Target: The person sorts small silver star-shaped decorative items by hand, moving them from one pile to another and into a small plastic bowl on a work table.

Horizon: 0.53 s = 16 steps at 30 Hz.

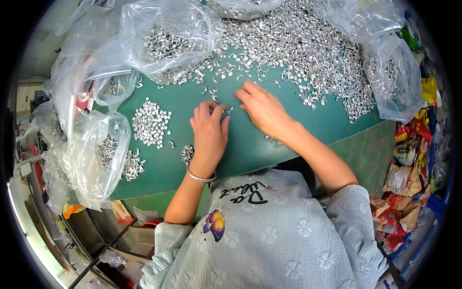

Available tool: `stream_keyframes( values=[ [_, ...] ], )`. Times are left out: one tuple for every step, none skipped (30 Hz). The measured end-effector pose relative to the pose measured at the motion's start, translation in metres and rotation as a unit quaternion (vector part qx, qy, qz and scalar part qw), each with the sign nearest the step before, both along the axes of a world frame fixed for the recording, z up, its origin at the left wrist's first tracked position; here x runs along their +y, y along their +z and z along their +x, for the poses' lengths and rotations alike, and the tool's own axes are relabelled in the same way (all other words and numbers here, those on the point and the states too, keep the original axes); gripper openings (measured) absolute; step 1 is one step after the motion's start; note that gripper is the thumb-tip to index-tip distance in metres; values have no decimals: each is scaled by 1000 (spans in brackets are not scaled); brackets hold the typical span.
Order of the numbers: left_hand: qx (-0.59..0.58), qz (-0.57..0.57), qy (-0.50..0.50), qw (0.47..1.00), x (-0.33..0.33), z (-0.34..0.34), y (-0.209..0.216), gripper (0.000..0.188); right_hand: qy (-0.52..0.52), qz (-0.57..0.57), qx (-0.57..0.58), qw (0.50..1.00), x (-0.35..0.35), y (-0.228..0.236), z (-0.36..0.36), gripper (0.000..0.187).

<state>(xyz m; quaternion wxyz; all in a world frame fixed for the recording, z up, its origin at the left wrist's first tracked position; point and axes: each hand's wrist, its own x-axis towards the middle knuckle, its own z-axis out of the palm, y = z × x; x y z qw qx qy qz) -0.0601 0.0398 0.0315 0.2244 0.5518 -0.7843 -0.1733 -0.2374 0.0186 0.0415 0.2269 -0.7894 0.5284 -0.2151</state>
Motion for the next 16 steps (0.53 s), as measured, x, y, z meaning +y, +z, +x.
stream_keyframes(
  values=[
    [8, -15, 16, 1000, 0, 3, 2, 30, -1, 51, -4, 999, 2, 0, 0, 17],
    [17, -31, 33, 999, 0, 8, 5, 29, -1, 57, -6, 998, 5, 0, 0, 16],
    [26, -44, 48, 998, 2, 13, 8, 27, -3, 65, -8, 998, 12, 0, -1, 15],
    [39, -43, 59, 997, 6, 18, 14, 26, -4, 73, -9, 997, 18, 1, -1, 15],
    [34, -42, 71, 996, 11, 25, 16, 26, 25, 70, -7, 997, 25, 0, 4, 15],
    [30, -43, 77, 996, 16, 32, 19, 26, 49, 64, -4, 997, 32, -1, 9, 16],
    [25, -42, 86, 995, 21, 39, 21, 25, 75, 61, -3, 995, 37, -3, 17, 17],
    [43, -30, 100, 994, 27, 46, 22, 25, 107, 54, -27, 992, 40, -5, 26, 19],
    [53, -29, 105, 993, 33, 52, 21, 25, 141, 47, -51, 988, 41, -7, 38, 20],
    [63, -27, 109, 992, 40, 57, 18, 24, 160, 12, -80, 984, 42, -13, 50, 19],
    [73, -26, 111, 991, 46, 61, 14, 23, 168, 24, -107, 980, 41, -12, 54, 19],
    [57, -18, 117, 991, 55, 65, 11, 22, 180, 35, -134, 974, 38, -10, 58, 19],
    [68, -5, 109, 992, 62, 69, 8, 24, 191, 46, -160, 967, 35, -10, 60, 19],
    [79, 7, 100, 992, 67, 72, 4, 25, 158, 47, -182, 969, 28, -15, 54, 20],
    [92, 19, 93, 991, 72, 75, -1, 26, 109, 65, -162, 979, 18, -16, 48, 20],
    [95, 19, 95, 991, 74, 76, -2, 26, 58, 81, -140, 985, 5, -12, 39, 21]
  ],
)
